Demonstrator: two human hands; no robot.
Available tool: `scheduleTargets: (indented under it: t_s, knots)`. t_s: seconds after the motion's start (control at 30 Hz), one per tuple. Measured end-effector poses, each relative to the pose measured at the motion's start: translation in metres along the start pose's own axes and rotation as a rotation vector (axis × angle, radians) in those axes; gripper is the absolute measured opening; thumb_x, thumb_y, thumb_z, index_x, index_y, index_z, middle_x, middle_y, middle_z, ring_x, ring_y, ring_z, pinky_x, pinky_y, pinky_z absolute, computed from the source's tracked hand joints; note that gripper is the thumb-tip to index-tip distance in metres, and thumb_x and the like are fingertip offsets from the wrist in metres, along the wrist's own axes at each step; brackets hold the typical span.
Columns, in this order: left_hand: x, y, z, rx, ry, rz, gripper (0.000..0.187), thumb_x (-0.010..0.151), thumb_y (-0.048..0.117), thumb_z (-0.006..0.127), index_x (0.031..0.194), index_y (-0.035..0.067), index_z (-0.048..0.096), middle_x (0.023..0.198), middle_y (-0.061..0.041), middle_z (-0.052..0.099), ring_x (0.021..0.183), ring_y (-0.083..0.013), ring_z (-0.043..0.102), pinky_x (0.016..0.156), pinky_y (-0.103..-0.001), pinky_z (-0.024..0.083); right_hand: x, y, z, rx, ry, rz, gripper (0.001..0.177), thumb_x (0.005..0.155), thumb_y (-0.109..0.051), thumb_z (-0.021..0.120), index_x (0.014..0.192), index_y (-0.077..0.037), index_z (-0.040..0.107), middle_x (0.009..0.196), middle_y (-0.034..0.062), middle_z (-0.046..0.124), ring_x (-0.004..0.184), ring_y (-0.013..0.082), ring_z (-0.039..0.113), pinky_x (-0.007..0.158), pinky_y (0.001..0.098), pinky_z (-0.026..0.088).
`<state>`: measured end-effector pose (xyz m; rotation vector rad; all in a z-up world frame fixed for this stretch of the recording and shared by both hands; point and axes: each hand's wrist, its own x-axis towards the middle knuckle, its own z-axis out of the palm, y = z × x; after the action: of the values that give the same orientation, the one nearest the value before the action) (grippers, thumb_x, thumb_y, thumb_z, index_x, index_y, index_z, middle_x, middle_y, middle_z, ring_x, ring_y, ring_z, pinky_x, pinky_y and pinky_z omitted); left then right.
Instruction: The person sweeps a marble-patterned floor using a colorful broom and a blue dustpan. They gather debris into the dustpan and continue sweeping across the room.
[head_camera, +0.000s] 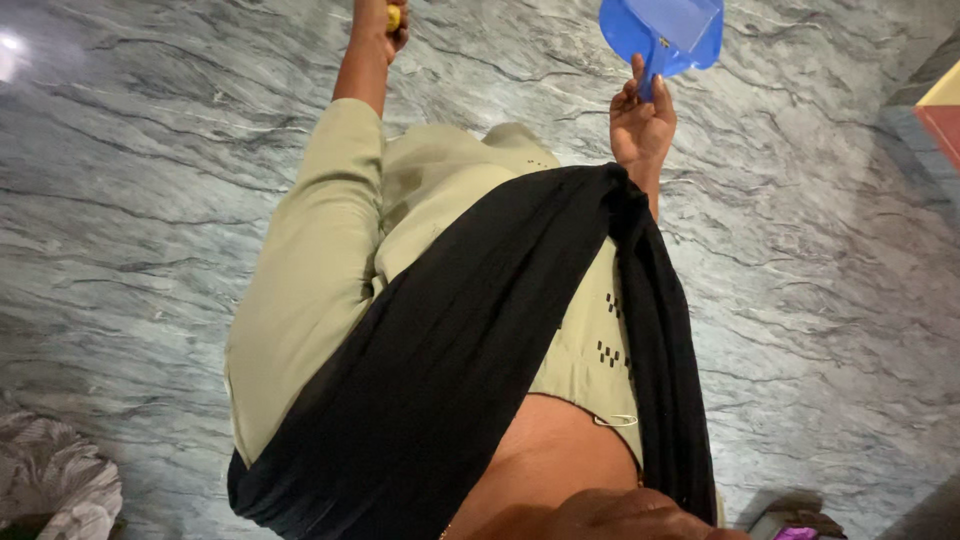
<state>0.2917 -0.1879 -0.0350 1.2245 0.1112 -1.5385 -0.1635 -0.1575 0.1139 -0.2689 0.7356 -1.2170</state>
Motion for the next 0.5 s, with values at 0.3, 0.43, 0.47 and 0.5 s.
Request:
scheduleTargets:
  t_s: [0.3, 0.43, 0.47, 0.5]
  knots:
    - [0.009, -0.018, 0.047, 0.568, -0.068, -0.059, 0.026, 0.079, 0.017, 0.075, 0.096, 0.007, 0.058, 0.066, -0.005, 0.059, 0.050, -0.0161, 0.060, 0.040, -0.030, 0.038, -0.002, 0.023, 0.046, -0.028, 0.048, -0.003, 0.045, 0.103, -0.021, 0.060, 0.142, -0.001, 0.049, 0.143, 0.0124, 0.064, 0.094, 0.0135, 0.065, 0.087, 0.0307, 0.057]
    - [0.003, -0.052, 0.070, 0.722, -0.097, -0.065, 0.079, 0.069, 0.009, 0.074, 0.136, 0.023, 0.034, 0.077, -0.005, 0.062, 0.048, -0.0167, 0.062, 0.038, -0.031, 0.041, -0.008, 0.029, 0.038, -0.009, 0.094, -0.014, 0.039, 0.105, -0.020, 0.061, 0.138, -0.003, 0.048, 0.146, 0.0129, 0.061, 0.096, 0.0150, 0.065, 0.089, 0.0317, 0.056]
    - [0.003, -0.058, 0.076, 0.760, -0.141, -0.083, 0.082, 0.071, 0.010, 0.074, 0.140, 0.023, 0.032, 0.082, -0.006, 0.062, 0.050, -0.0172, 0.062, 0.039, -0.032, 0.040, -0.008, 0.030, 0.035, 0.003, 0.102, -0.011, 0.039, 0.104, -0.020, 0.061, 0.138, -0.003, 0.049, 0.146, 0.0128, 0.061, 0.095, 0.0153, 0.064, 0.087, 0.0317, 0.055]
    - [0.001, -0.067, 0.078, 0.801, -0.184, -0.101, 0.085, 0.072, 0.010, 0.074, 0.144, 0.024, 0.031, 0.086, -0.006, 0.063, 0.052, -0.0178, 0.062, 0.039, -0.033, 0.040, -0.009, 0.030, 0.031, 0.018, 0.111, -0.009, 0.039, 0.104, -0.020, 0.062, 0.137, -0.003, 0.049, 0.146, 0.0127, 0.060, 0.094, 0.0156, 0.064, 0.086, 0.0318, 0.055]
